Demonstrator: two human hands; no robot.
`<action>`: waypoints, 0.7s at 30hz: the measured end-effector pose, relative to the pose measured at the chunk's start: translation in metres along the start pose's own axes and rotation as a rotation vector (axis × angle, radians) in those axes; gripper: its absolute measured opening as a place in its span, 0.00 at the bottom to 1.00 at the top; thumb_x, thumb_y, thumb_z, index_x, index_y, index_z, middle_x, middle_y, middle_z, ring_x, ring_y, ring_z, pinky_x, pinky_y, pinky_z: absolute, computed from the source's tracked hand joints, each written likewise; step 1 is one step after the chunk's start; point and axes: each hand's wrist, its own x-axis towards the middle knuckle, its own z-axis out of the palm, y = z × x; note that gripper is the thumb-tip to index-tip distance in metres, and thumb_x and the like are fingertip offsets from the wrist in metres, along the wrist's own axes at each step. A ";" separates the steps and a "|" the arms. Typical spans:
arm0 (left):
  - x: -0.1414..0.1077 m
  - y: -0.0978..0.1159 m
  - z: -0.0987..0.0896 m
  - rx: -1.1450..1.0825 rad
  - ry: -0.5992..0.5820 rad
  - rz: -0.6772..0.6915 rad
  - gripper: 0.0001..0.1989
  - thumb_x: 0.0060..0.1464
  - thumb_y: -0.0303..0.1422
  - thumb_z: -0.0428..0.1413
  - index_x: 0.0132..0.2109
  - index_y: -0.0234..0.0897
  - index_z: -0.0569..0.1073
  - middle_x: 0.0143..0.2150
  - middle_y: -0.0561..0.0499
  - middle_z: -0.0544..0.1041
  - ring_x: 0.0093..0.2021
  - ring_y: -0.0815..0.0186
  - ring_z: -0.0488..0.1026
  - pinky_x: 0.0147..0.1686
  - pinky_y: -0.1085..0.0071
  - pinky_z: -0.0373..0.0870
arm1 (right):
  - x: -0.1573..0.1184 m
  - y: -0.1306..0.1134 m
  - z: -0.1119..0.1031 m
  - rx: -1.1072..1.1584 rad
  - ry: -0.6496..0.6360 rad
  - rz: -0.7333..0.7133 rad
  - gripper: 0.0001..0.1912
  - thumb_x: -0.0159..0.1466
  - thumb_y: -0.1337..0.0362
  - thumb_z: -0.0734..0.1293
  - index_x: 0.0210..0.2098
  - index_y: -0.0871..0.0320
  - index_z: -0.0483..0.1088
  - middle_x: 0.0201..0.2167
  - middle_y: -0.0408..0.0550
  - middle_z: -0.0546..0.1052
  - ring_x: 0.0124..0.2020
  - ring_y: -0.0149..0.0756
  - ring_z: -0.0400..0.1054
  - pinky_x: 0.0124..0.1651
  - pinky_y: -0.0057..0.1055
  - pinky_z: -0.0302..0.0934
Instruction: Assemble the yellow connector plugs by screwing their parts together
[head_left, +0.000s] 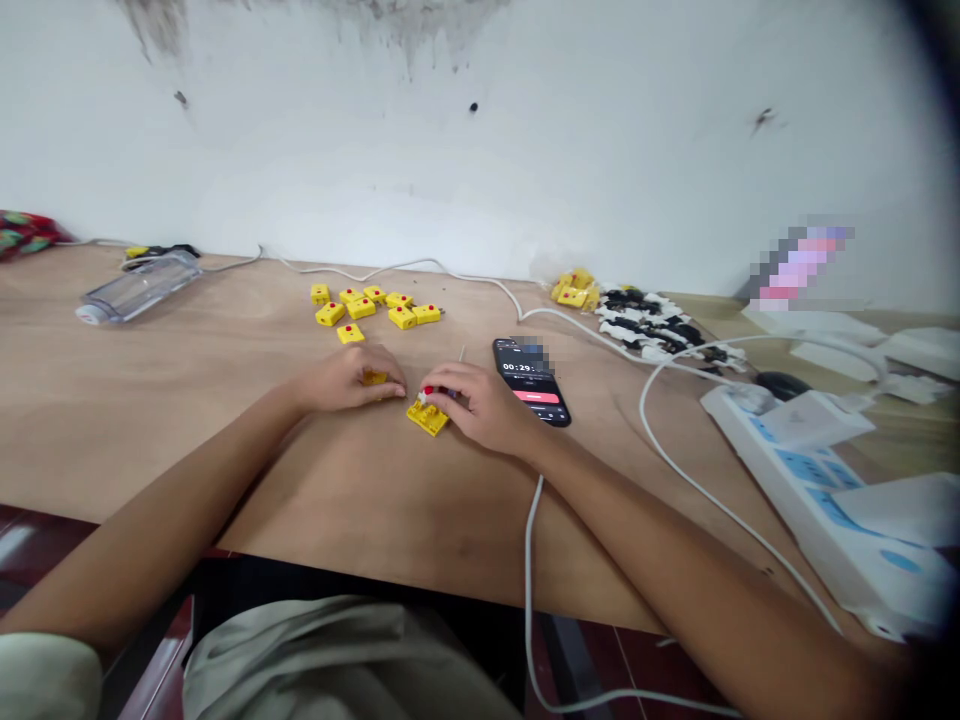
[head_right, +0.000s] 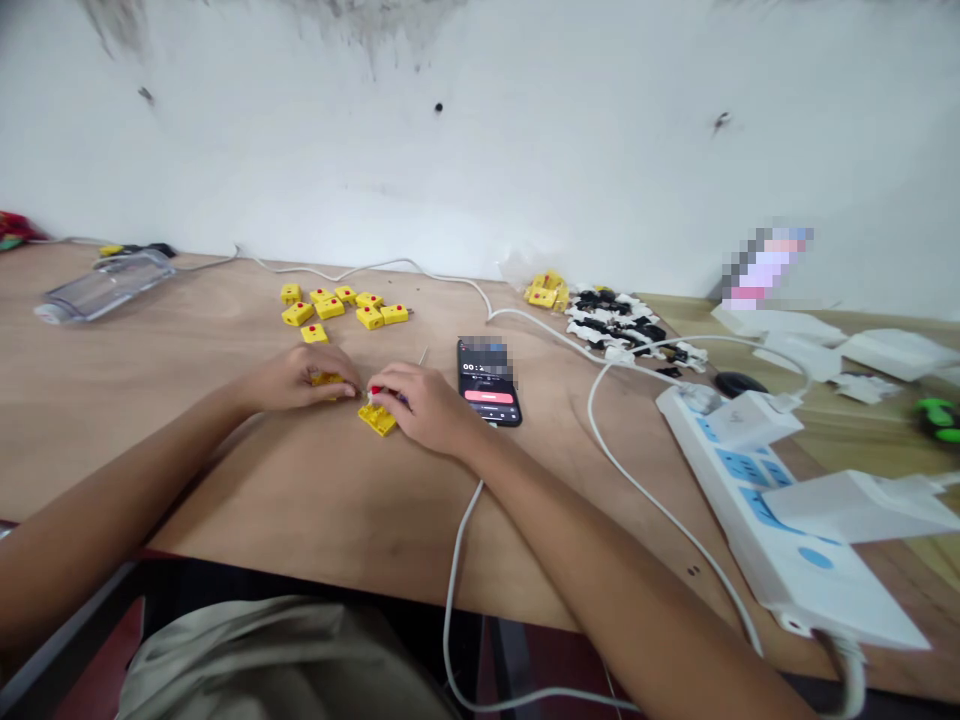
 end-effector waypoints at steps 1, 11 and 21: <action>-0.001 -0.002 -0.002 0.030 0.000 0.005 0.11 0.64 0.38 0.56 0.41 0.37 0.80 0.37 0.46 0.82 0.38 0.63 0.76 0.41 0.68 0.71 | 0.000 0.001 0.000 -0.010 0.013 0.013 0.08 0.70 0.66 0.63 0.41 0.58 0.75 0.39 0.49 0.78 0.39 0.36 0.71 0.45 0.33 0.64; -0.004 -0.008 -0.005 0.181 -0.023 0.011 0.10 0.61 0.34 0.55 0.43 0.38 0.80 0.43 0.45 0.81 0.44 0.60 0.76 0.47 0.64 0.71 | -0.002 0.005 -0.001 -0.073 0.073 0.048 0.05 0.67 0.67 0.66 0.39 0.59 0.75 0.35 0.48 0.78 0.35 0.33 0.70 0.41 0.31 0.63; 0.002 -0.001 0.004 0.114 -0.086 0.111 0.17 0.56 0.24 0.53 0.49 0.40 0.79 0.48 0.45 0.81 0.49 0.58 0.75 0.52 0.63 0.70 | -0.002 0.006 -0.001 -0.046 0.126 0.058 0.06 0.67 0.67 0.66 0.41 0.58 0.76 0.38 0.48 0.81 0.37 0.34 0.73 0.41 0.31 0.64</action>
